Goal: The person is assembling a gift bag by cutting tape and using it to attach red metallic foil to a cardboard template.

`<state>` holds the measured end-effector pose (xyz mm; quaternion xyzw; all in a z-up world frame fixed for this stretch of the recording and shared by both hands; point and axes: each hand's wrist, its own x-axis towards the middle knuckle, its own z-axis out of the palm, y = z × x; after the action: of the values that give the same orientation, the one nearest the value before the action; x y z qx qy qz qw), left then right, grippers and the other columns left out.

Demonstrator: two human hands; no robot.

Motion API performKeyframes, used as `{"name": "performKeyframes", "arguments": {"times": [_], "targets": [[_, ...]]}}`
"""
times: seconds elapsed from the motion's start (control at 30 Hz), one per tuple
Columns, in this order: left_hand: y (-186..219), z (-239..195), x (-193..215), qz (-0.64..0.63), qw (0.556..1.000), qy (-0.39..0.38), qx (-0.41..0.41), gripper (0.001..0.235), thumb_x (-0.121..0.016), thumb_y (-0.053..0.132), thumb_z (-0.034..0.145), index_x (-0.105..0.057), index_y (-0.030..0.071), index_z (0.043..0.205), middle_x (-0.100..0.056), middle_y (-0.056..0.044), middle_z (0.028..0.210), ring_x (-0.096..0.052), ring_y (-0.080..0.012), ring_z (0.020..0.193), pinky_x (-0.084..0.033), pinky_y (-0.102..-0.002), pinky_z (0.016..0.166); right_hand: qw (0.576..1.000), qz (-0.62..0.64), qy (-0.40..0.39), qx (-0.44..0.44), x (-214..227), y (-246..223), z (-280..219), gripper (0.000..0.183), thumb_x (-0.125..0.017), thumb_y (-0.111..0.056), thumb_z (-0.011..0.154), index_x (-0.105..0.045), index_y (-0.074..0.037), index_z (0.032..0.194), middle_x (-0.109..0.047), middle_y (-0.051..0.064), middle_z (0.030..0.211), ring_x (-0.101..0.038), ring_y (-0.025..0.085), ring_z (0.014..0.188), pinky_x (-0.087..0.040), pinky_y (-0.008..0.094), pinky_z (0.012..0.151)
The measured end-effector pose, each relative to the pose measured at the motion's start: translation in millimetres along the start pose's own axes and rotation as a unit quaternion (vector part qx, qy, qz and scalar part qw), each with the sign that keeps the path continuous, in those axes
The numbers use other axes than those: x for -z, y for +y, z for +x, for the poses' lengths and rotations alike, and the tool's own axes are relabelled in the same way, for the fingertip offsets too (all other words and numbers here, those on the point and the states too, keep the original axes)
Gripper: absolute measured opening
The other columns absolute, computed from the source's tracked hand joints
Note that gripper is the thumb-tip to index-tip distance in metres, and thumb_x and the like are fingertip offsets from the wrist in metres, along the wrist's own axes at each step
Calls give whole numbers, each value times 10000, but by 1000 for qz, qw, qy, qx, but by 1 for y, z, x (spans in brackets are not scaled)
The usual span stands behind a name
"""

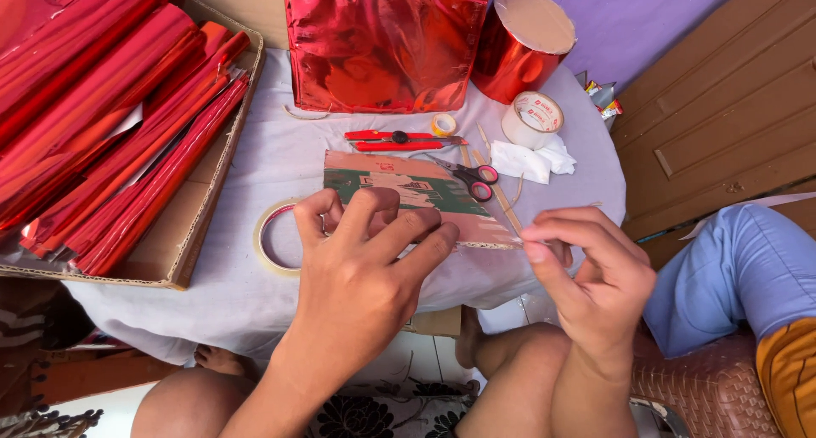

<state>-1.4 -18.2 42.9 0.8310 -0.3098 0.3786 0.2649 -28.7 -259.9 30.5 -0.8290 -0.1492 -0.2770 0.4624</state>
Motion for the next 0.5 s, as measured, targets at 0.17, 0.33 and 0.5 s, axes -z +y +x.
{"name": "performKeyframes", "arguments": {"times": [0.17,0.33,0.5], "targets": [[2,-1,-1,10,1000,-4,3,250,-754,140,864,-785,172,1110,-685,38,1109,-523,-236,999,-327,-494,905,999,-13,-32,13,-9,-7,7,154,-767,64,848,-745,33,997,-703,103,1045,-517,127,795,-416,229,711],[2,-1,-2,11,1000,-8,4,252,-770,144,869,-782,173,1119,-673,33,1114,-528,-237,999,-349,-500,905,999,-23,-31,16,-12,-9,10,148,-777,58,854,-749,23,994,-698,95,1044,-508,119,798,-409,225,713],[2,0,-1,3,1000,2,10,200,-766,138,889,-780,163,1087,-684,27,1115,-527,-238,968,-367,-444,883,993,-81,-79,40,-10,-18,15,180,-781,51,835,-777,-3,1007,-713,75,1053,-565,125,798,-451,232,704]]}}
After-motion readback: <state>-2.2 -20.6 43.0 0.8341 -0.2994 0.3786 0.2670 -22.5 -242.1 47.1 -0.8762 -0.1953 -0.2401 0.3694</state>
